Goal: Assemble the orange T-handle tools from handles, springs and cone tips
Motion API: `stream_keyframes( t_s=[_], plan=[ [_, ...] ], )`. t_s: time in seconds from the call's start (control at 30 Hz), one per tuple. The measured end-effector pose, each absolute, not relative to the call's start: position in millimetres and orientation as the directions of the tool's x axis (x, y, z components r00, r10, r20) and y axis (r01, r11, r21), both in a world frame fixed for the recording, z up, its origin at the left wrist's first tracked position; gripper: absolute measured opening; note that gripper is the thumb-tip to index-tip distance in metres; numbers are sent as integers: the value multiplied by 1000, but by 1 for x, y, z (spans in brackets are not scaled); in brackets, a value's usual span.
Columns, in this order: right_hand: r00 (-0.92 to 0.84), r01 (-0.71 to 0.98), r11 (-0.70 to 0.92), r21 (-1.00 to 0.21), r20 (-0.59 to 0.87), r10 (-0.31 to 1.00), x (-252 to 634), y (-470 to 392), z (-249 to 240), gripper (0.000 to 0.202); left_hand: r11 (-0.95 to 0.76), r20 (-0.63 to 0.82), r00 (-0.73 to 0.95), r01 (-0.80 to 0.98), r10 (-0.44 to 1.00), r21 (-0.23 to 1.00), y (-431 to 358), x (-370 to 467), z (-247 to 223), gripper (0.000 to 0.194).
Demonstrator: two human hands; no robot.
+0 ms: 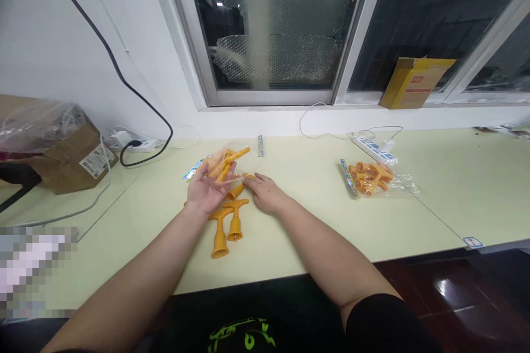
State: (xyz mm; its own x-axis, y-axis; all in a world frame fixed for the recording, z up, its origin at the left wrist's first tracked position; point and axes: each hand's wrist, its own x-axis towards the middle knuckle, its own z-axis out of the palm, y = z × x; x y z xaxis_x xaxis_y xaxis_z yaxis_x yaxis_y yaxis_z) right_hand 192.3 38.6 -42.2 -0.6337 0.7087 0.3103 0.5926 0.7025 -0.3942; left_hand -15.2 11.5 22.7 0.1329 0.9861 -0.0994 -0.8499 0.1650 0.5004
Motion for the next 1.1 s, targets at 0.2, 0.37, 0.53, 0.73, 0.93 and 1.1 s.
stream_keyframes(
  t_s=[0.2,0.37,0.53,0.73,0.93,1.1],
  plan=[
    [-455,789,507,-347,223,862,204,36,-29,36,184,-104,152,-841,983,509,12,-14,21,46],
    [-269,808,301,-506,138,953,227,37,-19,16,175,-94,148,-825,984,538,15,-15,16,47],
    [-111,494,17,-869,-44,993,261,42,2,19,134,-108,90,-842,990,523,17,-17,16,41],
    [-207,-56,-71,-996,-58,977,271,37,23,37,89,-136,19,-843,991,531,18,-16,17,38],
    [-368,-91,-196,-976,-150,918,243,24,24,42,148,-99,112,-814,989,562,17,-12,11,44],
    [-404,-276,-200,-940,-76,912,229,19,23,44,174,-76,161,-782,984,599,15,-8,11,45]
  ],
)
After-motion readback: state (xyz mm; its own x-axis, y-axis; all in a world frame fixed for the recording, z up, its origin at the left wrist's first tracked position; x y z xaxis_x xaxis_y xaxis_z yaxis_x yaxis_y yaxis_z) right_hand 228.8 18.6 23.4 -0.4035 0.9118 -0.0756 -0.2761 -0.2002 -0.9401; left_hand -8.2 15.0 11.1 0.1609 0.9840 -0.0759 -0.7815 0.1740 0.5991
